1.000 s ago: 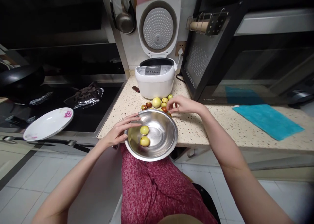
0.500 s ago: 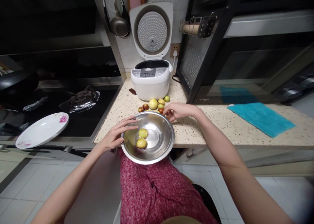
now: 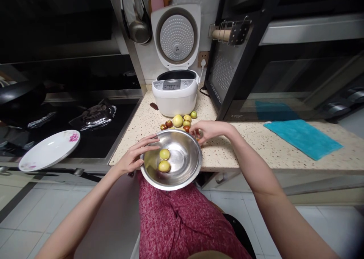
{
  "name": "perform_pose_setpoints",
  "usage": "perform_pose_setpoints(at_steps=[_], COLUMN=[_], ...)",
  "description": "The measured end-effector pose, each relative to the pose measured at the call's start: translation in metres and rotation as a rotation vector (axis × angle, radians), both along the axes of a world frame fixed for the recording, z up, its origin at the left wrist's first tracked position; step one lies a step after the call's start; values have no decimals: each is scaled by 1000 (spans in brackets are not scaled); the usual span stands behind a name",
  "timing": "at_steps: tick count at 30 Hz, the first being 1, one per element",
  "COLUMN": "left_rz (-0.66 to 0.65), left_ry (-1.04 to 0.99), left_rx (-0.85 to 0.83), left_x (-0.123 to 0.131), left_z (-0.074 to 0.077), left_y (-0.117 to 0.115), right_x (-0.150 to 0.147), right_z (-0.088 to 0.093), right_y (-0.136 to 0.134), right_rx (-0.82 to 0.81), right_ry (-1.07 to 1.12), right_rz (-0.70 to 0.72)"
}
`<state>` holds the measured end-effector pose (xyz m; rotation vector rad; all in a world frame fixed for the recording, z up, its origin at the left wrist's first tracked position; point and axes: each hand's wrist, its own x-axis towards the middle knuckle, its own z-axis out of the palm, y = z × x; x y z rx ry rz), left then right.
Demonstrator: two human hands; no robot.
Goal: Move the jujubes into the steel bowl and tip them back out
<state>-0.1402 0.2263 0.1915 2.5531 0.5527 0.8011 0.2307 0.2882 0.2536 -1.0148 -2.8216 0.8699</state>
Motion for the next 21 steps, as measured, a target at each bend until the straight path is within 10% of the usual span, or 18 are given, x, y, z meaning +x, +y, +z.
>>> perform_pose_setpoints(at_steps=[8,15,21], left_rz=[7,7,23], left_ry=[19,26,-11], left_rx=[3,-24,-77], left_x=[-2,2,17], left_z=[-1,-2,-4], left_y=[0,-1,-8], right_x=[6,7,-23], right_z=[1,22,14], right_y=[1,-8,-23], right_rx=[99,213,-31], right_ry=[-38,504,587], right_rz=[-37,-233,11])
